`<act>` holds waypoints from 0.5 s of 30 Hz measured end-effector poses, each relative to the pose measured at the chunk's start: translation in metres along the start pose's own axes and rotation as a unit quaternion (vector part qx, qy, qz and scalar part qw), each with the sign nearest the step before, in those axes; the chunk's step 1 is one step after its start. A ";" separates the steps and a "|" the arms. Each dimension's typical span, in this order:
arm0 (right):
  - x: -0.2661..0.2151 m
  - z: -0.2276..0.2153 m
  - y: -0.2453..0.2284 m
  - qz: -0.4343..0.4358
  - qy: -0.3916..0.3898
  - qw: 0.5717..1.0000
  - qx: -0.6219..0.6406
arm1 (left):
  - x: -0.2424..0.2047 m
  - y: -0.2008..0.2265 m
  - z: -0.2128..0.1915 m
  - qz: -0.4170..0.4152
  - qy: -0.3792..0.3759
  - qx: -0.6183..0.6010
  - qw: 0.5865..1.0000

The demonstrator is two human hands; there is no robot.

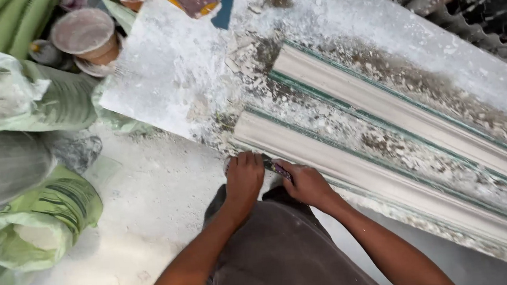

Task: Scraping excess material from decorative plaster cornice using a knife.

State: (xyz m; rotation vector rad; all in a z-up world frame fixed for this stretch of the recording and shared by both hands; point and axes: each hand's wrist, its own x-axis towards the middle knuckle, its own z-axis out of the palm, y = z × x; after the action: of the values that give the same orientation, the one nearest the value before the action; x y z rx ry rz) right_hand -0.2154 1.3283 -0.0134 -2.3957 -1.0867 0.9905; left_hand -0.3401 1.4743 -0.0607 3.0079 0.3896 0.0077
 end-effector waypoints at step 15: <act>0.008 -0.015 -0.017 -0.031 -0.008 0.998 0.046 | 0.010 -0.018 -0.024 -0.009 0.104 -0.009 0.994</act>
State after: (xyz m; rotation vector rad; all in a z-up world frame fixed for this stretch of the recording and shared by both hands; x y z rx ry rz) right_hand -0.2102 1.3456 0.0028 -2.2714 -1.0889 1.0193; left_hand -0.3353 1.4969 -0.0384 2.9937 0.4326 0.3238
